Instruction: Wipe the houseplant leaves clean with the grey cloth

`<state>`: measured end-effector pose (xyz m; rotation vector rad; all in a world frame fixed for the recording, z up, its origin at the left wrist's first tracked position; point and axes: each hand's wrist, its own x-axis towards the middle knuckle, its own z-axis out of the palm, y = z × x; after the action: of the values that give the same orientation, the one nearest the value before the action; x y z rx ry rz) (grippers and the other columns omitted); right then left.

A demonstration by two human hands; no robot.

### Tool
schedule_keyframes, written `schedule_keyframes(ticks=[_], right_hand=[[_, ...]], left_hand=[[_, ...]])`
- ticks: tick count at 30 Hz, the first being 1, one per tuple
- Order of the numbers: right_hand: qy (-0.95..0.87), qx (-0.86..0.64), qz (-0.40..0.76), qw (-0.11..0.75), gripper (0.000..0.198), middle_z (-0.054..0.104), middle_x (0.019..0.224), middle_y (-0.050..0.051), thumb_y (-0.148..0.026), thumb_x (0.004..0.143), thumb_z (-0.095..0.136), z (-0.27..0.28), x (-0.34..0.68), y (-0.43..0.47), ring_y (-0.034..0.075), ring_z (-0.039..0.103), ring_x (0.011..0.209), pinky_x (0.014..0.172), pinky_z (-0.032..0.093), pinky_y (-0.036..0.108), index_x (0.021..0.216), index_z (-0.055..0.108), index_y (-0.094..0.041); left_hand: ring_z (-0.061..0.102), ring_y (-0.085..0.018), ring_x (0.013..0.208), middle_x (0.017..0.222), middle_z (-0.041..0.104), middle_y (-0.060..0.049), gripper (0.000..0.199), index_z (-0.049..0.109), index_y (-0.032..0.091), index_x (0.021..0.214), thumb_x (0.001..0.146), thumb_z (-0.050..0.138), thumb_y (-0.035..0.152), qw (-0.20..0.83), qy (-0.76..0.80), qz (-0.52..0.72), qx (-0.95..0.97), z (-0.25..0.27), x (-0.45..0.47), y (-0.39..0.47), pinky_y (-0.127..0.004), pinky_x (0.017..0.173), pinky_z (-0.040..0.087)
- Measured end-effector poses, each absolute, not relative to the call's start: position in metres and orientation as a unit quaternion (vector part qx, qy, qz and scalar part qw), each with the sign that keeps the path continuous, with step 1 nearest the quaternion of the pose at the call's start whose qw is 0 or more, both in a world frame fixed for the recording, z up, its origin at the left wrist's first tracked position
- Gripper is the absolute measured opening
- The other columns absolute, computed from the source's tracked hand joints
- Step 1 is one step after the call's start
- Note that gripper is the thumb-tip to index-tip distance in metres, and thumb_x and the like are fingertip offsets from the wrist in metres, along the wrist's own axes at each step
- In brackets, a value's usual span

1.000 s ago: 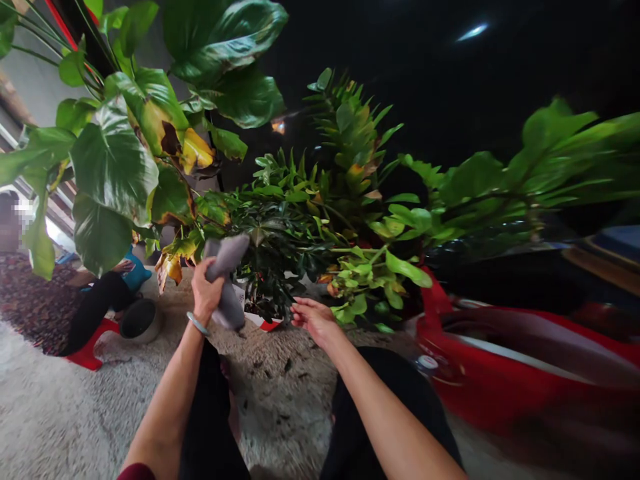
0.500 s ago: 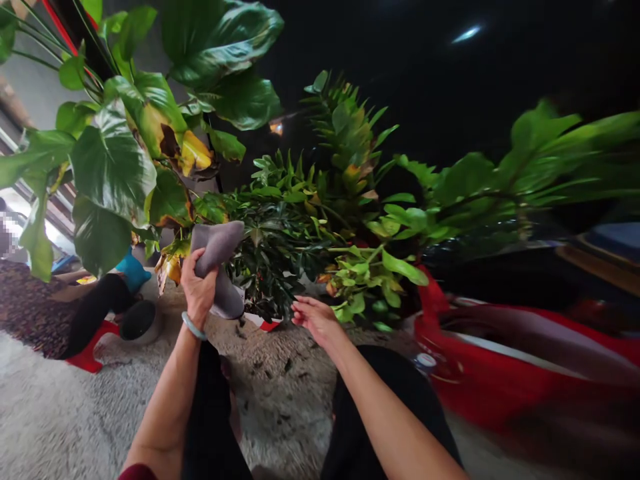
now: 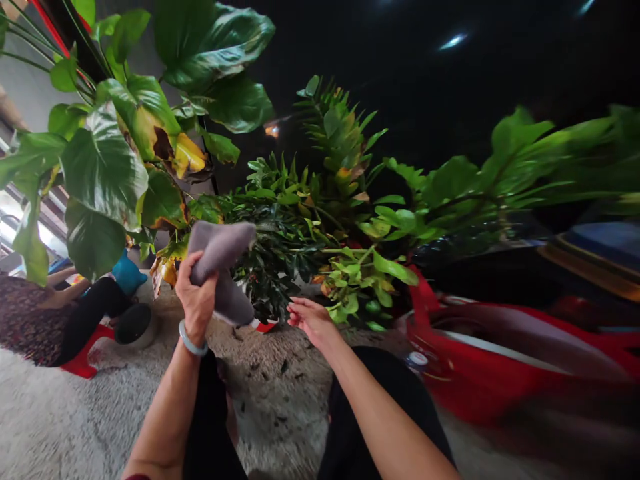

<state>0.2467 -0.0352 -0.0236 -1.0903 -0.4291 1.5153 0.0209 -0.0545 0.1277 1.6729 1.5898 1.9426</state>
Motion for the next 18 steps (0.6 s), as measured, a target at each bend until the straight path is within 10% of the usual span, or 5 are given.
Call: schedule_keyframes(ticks=[9,18], right_hand=[[-0.202,-0.472,0.633,0.579,0.025,0.067,0.053,-0.001,-0.013,0.054,0.084,-0.025,0.250,-0.036,0.011,0.056,0.041,0.042,0.051,0.022,0.072,0.068,-0.018],[-0.205,-0.476,0.628,0.581,0.019,0.062,0.049,-0.004,-0.012,0.057,0.077,-0.023,0.244,-0.035,0.010,0.052,0.038,0.043,0.049,0.024,0.072,0.066,-0.017]], left_hand=[[0.066,-0.024,0.099,0.102,0.071,-0.004,0.040,0.070,0.021,0.104,0.065,0.064,0.013,0.192,0.552,0.544,0.602,0.052,0.050,-0.082,-0.040,0.095,0.051],[0.058,-0.025,0.123,0.127,0.063,-0.008,0.049,0.067,0.023,0.113,0.068,0.063,0.005,0.112,0.399,0.544,0.730,0.115,0.121,-0.028,-0.040,0.108,0.046]])
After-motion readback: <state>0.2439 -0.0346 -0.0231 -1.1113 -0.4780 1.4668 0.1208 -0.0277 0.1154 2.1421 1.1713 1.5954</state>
